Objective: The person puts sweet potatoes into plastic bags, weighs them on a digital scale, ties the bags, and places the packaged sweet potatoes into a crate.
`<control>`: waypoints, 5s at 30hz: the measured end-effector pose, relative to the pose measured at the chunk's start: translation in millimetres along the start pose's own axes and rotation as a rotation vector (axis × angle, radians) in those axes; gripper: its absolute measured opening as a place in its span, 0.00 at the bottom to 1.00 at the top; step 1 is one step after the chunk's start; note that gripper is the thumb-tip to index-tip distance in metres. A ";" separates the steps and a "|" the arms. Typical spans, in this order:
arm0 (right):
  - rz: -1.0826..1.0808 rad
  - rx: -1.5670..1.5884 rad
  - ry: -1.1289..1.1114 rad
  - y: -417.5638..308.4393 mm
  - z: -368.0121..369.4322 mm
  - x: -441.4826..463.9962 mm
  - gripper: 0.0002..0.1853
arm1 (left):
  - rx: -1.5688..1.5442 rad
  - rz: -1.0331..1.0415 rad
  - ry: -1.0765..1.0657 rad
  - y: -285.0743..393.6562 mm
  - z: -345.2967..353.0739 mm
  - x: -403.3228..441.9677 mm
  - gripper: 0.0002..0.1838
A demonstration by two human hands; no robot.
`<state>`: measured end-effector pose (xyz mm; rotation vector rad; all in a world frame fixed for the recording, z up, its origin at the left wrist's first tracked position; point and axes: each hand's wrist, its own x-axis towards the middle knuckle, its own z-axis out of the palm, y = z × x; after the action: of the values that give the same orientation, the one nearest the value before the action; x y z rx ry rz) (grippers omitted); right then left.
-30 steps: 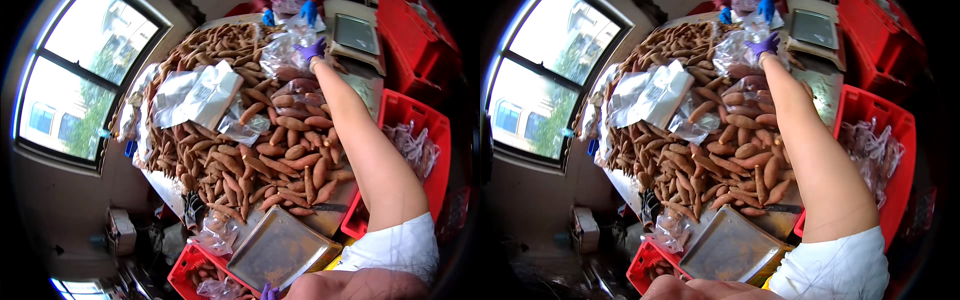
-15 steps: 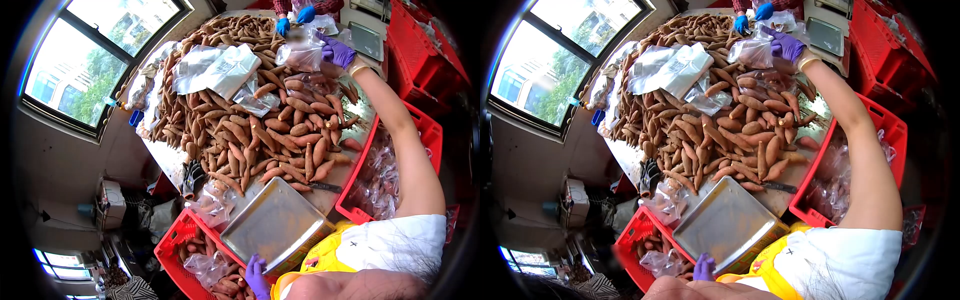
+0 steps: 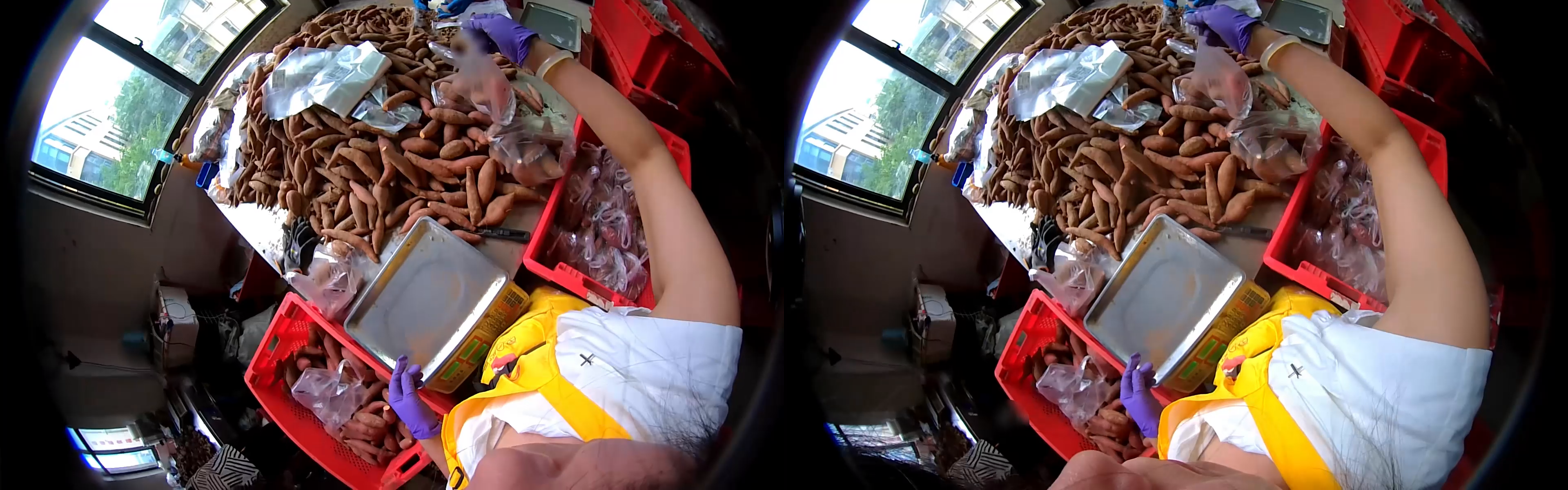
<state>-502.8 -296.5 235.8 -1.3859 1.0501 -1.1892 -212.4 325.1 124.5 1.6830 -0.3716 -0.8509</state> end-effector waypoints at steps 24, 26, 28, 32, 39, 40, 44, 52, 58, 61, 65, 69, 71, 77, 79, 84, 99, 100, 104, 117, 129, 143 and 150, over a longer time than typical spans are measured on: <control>0.371 0.671 -1.213 -108.9 266.8 -302.5 0.12 | -0.016 0.870 0.066 55.6 68.9 9.1 0.43; 0.396 0.524 -1.148 -84.3 247.3 -325.7 0.13 | 0.571 0.875 0.481 46.7 36.6 16.7 0.51; 0.507 0.408 -1.109 -51.5 228.0 -344.4 0.13 | 0.903 0.848 0.670 40.3 23.2 42.7 0.61; 0.599 0.504 -0.976 -31.8 188.8 -361.5 0.10 | 1.310 0.425 0.565 7.2 -16.5 50.8 0.61; 0.506 0.455 -0.891 -34.5 156.7 -372.7 0.06 | 0.361 -0.006 -0.037 32.1 -66.5 12.4 0.16; 0.476 0.487 -0.861 -36.1 154.3 -374.1 0.06 | 0.071 0.005 -0.081 56.3 -50.3 13.5 0.14; 0.354 0.395 -0.711 -36.3 150.7 -374.3 0.07 | -0.402 0.285 -0.504 119.1 25.7 28.4 0.09; -0.563 -0.383 -0.122 -28.5 144.3 -394.1 0.11 | -0.443 0.102 -0.342 75.7 6.8 21.9 0.15; -0.820 -0.673 -0.930 -3.2 238.6 -434.2 0.13 | -0.298 0.133 -0.190 68.2 15.2 -2.9 0.20; -0.777 -0.778 -1.138 18.9 264.9 -397.0 0.15 | -0.268 0.202 -0.099 71.6 19.3 -17.8 0.23; -0.458 -0.750 -1.374 68.7 280.6 -374.9 0.21 | -0.291 0.233 -0.026 59.7 7.3 -20.3 0.28; -0.382 -0.555 -1.372 101.5 259.0 -370.1 0.22 | -0.236 0.241 -0.032 52.8 0.4 -20.7 0.27; -0.424 -0.501 -1.308 101.6 243.3 -363.7 0.21 | -0.223 0.250 -0.047 52.7 2.7 -18.3 0.26; 0.474 0.343 -1.037 24.1 194.7 -330.7 0.22 | -0.151 0.293 -0.039 52.0 6.8 -17.0 0.31; 0.658 0.676 -0.885 28.4 190.9 -311.0 0.22 | -0.178 0.349 -0.025 51.3 12.0 -15.8 0.29; 0.669 1.257 -0.295 12.2 172.9 -240.3 0.23 | -0.081 0.369 -0.011 38.1 6.9 -5.3 0.33; -0.513 -0.978 -1.169 39.2 222.1 -390.3 0.21 | -0.390 0.198 -0.098 46.8 0.0 -18.4 0.24; -0.478 -0.927 -1.092 48.2 218.3 -394.0 0.25 | -0.395 0.203 -0.104 46.3 1.8 -20.5 0.24; -0.408 -0.799 -0.831 86.5 220.5 -397.6 0.32 | -0.437 0.175 -0.089 46.7 9.8 -24.5 0.25; -0.356 -1.018 -1.275 51.6 223.0 -376.8 0.28 | -0.353 0.196 -0.167 45.1 17.1 -31.5 0.31; -0.686 -0.864 -1.233 36.3 280.1 -363.0 0.20 | -0.216 0.347 -0.092 59.3 31.5 -13.9 0.34; 0.211 0.445 -0.375 -17.4 137.3 -275.8 0.12 | 0.219 0.493 0.250 47.5 -6.8 -42.0 0.40; -0.620 -0.153 -0.701 35.3 198.8 -369.6 0.16 | 0.497 0.455 0.138 30.7 27.4 -25.4 0.30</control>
<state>-359.4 89.2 146.1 -2.1267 0.2127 -0.9099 -243.4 313.0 159.7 1.9839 -0.8856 -0.3124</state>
